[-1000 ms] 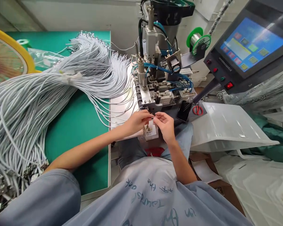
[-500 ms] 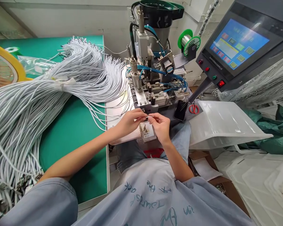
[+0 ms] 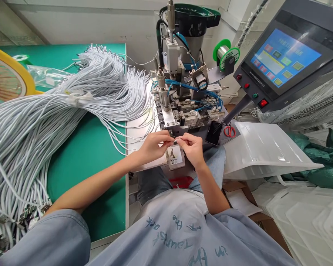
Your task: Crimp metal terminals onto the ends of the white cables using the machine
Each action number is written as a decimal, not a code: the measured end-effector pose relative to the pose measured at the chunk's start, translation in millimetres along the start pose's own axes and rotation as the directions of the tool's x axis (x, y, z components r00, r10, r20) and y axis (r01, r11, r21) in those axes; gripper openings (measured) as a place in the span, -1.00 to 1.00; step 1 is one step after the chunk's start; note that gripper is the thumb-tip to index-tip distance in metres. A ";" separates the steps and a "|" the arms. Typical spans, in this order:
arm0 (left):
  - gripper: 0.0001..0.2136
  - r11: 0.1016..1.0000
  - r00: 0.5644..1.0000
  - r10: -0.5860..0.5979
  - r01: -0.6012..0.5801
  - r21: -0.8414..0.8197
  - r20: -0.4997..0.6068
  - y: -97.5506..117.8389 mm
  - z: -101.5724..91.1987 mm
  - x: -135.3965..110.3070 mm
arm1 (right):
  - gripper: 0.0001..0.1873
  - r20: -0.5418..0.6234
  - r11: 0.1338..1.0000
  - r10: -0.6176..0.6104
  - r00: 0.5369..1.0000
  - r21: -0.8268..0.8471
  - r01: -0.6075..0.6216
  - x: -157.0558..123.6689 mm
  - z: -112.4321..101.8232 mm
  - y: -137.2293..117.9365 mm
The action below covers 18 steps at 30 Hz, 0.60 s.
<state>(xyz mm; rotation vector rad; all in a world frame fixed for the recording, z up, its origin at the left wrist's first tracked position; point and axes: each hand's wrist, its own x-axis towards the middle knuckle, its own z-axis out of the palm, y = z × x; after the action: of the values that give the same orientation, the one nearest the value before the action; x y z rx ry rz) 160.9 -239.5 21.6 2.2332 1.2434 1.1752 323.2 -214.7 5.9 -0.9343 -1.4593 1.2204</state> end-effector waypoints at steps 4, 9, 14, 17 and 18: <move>-0.86 1.000 1.000 0.002 -0.003 -0.028 -0.028 0.3 -0.8 0.3 | -0.84 -0.087 0.993 0.033 0.996 0.114 -0.023 -5.0 11.5 4.4; -0.78 0.956 0.989 0.144 -0.144 0.254 0.022 0.4 -5.6 0.5 | -0.88 0.044 0.994 0.005 0.999 -0.114 0.000 2.6 -3.6 -7.3; -0.82 0.984 0.997 0.069 -0.063 0.168 -0.033 2.2 -1.8 -0.3 | -0.85 -0.021 0.998 -0.019 1.000 -0.055 0.018 0.9 0.9 0.3; -0.86 0.999 0.999 -0.013 0.014 0.047 -0.033 1.9 2.5 -1.3 | -0.79 -0.164 1.000 -0.013 0.986 -0.016 0.011 -7.3 18.1 9.2; -0.86 0.998 0.999 -0.010 0.012 0.068 -0.032 1.1 3.4 -1.6 | -0.78 -0.214 0.998 -0.037 0.976 -0.056 0.025 -9.6 22.8 10.6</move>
<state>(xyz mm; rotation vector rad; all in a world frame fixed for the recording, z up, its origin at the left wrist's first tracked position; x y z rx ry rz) 163.8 -241.1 19.4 2.2615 1.3256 1.1857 302.9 -227.0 -6.8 -1.0416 -1.3340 1.0282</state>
